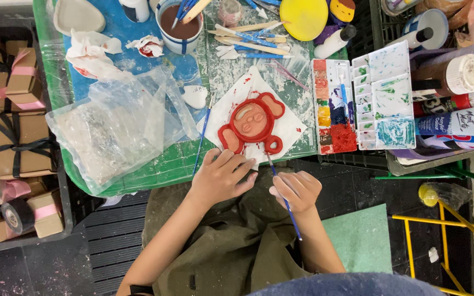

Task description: The person paints a red ceramic character figure by hand using a brush and a palette of paints.

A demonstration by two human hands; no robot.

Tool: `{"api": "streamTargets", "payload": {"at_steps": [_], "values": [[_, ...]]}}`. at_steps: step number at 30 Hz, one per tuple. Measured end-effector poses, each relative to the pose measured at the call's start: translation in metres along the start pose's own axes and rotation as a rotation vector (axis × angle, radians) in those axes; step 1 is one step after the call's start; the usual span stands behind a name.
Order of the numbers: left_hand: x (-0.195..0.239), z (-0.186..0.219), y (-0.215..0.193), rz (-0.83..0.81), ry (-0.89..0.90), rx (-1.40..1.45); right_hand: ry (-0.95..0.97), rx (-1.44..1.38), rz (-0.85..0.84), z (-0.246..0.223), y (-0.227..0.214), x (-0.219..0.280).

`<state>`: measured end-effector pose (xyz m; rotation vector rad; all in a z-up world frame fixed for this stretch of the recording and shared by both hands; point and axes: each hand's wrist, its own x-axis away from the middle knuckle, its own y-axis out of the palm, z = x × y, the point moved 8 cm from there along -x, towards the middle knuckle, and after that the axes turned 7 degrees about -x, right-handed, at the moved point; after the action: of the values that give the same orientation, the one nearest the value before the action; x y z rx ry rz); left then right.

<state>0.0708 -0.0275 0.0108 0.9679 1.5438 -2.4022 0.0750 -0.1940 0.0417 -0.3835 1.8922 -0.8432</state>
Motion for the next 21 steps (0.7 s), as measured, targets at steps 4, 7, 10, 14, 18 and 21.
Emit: {"api": "streamTargets", "payload": {"at_steps": [4,7,10,14,18,21], "values": [[0.0,0.0,0.001,-0.004,-0.001,-0.004,0.022,0.03,-0.023,0.004,0.003,0.002],[0.0,0.0,0.001,-0.005,-0.001,-0.004,0.001,-0.002,0.004,0.005,-0.001,0.011],[0.0,0.0,0.002,-0.003,0.009,-0.017,0.072,-0.074,0.204,0.018,-0.018,0.029],[-0.001,0.001,0.001,-0.007,0.013,-0.013,0.518,-0.092,0.576,0.084,-0.067,0.071],[-0.004,0.002,-0.002,0.004,0.027,-0.025,0.856,0.022,0.68,0.121,-0.104,0.102],[-0.005,0.003,-0.004,0.009,0.028,-0.021,0.887,0.001,0.669,0.136,-0.112,0.103]]}}
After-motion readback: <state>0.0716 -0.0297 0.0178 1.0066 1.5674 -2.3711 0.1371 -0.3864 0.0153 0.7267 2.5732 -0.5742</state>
